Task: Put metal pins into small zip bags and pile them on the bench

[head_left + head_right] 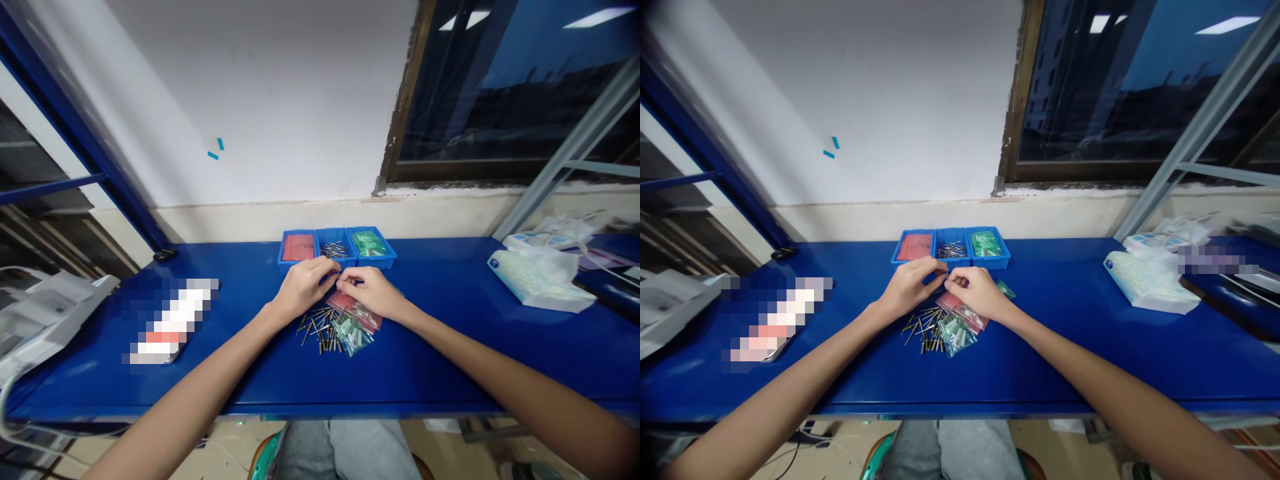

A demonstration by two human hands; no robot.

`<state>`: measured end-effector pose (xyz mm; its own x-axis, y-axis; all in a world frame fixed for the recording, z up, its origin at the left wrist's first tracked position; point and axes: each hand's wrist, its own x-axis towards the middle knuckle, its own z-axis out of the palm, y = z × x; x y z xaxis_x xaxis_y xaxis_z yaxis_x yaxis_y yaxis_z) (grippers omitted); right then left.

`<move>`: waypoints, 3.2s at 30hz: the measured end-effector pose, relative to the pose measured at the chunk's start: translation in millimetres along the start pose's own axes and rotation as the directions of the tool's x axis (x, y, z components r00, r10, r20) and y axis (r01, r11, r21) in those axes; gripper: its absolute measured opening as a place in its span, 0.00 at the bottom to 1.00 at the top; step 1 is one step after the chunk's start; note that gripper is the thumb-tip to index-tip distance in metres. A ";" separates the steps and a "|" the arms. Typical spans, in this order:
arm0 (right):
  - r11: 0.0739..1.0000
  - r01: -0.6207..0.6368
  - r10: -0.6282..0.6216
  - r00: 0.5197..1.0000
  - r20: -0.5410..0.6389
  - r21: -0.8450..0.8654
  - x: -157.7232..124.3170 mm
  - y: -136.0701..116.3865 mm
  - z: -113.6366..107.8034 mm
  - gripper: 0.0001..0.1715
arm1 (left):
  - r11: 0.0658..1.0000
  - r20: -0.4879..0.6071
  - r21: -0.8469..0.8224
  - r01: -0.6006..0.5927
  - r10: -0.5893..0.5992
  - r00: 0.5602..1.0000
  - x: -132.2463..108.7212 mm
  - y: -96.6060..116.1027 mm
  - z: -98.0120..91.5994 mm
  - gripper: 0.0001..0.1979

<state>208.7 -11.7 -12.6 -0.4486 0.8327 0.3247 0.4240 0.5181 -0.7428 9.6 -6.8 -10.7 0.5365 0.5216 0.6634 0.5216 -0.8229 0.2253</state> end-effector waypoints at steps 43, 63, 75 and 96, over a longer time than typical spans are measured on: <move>0.968 0.151 -0.180 0.974 -0.134 -0.199 -1.2 -6.7 -5.2 0.09 | 0.999 -0.074 -0.023 0.033 -0.034 0.997 0.6 0.6 6.1 0.11; 0.987 0.068 -0.070 0.998 0.009 0.144 0.8 2.1 -0.4 0.11 | 0.648 0.032 -0.693 0.315 -0.410 0.912 10.7 15.2 3.1 0.13; 0.997 0.070 -0.066 0.992 -0.107 0.035 0.5 1.5 -5.1 0.10 | 0.938 0.014 -0.282 0.201 -0.206 0.979 7.5 3.3 -2.2 0.06; 0.996 0.054 -0.044 0.988 -0.150 0.066 -0.4 -5.7 -4.6 0.10 | 0.933 -0.174 -0.303 0.193 -0.254 0.951 8.6 10.3 -2.2 0.11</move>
<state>210.0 -14.1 -5.8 -0.3434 0.8291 0.4412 0.3466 0.5485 -0.7610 18.1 -11.3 -1.1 0.2624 0.6659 0.6983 0.3892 -0.7353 0.5549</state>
